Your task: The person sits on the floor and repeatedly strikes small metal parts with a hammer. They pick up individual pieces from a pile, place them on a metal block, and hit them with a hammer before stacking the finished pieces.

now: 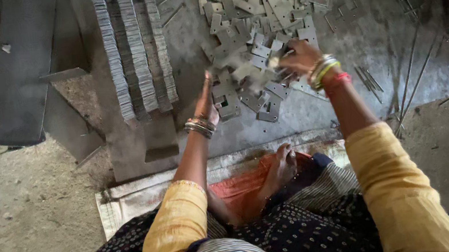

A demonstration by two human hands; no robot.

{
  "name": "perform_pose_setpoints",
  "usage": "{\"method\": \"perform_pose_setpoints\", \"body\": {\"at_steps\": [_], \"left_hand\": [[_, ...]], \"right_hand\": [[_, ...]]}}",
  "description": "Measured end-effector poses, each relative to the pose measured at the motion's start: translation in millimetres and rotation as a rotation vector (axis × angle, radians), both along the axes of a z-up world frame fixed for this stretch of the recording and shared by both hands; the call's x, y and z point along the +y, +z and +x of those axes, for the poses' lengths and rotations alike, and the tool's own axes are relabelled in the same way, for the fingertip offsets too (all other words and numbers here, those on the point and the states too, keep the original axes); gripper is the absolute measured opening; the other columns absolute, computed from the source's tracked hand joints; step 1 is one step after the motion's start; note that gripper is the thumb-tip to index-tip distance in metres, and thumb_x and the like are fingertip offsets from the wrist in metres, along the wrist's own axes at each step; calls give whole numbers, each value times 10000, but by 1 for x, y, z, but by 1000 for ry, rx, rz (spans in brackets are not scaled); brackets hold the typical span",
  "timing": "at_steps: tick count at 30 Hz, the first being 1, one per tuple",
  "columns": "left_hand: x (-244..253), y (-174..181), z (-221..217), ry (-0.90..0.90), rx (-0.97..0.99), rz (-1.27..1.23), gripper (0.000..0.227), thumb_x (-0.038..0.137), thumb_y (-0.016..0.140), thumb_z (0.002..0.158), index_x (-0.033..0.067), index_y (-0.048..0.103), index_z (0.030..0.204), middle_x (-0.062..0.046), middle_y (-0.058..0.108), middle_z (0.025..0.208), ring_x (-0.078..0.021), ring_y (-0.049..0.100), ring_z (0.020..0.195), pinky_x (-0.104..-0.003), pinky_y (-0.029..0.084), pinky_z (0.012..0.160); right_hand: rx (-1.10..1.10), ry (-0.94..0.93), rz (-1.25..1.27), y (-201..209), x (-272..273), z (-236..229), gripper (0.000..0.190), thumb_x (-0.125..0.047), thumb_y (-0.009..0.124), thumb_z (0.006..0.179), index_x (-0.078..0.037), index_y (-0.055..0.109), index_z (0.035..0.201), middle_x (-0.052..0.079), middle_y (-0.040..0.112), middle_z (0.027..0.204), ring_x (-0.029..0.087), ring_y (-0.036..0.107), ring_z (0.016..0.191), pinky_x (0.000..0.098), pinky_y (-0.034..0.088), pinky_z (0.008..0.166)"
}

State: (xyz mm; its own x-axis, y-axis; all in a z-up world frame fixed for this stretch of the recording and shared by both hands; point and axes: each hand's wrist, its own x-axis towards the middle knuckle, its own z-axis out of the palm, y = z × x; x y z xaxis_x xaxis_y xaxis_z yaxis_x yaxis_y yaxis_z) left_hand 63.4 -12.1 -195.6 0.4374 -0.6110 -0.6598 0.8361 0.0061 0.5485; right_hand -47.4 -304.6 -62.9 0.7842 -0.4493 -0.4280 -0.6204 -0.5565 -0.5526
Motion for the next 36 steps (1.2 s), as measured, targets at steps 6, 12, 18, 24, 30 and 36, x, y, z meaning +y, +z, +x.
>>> {"method": "perform_pose_setpoints", "body": {"at_steps": [6, 12, 18, 24, 30, 36], "left_hand": [[2, -27, 1, -60, -341, -26, 1115, 805, 544, 776, 117, 235, 1597, -140, 346, 1639, -260, 327, 1488, -512, 237, 1201], [-9, -44, -8, -37, -486, 4, 863, 549, 813, 763, -53, 568, 1332, -198, 707, 1327, -262, 651, 1221, -434, 486, 1090], [-19, -33, -16, 21, -703, 160, 621, 400, 885, 741, -50, 732, 1141, -153, 795, 1107, -238, 742, 998, -376, 565, 936], [-16, -42, -17, -13, -649, 152, 571, 305, 906, 752, -78, 721, 1133, -157, 787, 1099, -222, 742, 951, -357, 584, 868], [-11, -32, -19, 100, -362, -145, 497, 162, 881, 753, -75, 652, 1125, -165, 781, 1064, -221, 760, 934, -350, 622, 860], [-4, -11, -16, 29, -489, -5, 497, 203, 892, 741, -45, 694, 1123, -140, 777, 1060, -210, 745, 906, -338, 607, 817]], "right_hand": [[179, -270, -636, -26, 33, 17, 828, -596, 846, 754, -8, 577, 1271, 252, 698, 1154, 449, 666, 1067, 549, 531, 881], [145, -459, -504, -47, 11, 6, 969, -538, 931, 634, 14, 519, 1315, 268, 658, 1234, 427, 636, 1152, 496, 527, 942], [56, -486, -482, -63, 3, -1, 945, -503, 963, 603, 33, 561, 1270, 266, 660, 1237, 417, 639, 1158, 475, 530, 965], [92, -525, -467, -46, 11, 8, 872, -438, 972, 591, 44, 613, 1223, 273, 677, 1197, 412, 655, 1133, 480, 539, 941], [-3, -610, -282, -32, 14, 11, 655, -315, 958, 608, 34, 715, 1106, 227, 740, 1105, 313, 731, 1020, 406, 591, 879], [-242, -393, 478, -32, 8, 4, 447, -147, 824, 688, -12, 695, 1094, 127, 737, 969, 223, 725, 793, 393, 603, 689]]}}
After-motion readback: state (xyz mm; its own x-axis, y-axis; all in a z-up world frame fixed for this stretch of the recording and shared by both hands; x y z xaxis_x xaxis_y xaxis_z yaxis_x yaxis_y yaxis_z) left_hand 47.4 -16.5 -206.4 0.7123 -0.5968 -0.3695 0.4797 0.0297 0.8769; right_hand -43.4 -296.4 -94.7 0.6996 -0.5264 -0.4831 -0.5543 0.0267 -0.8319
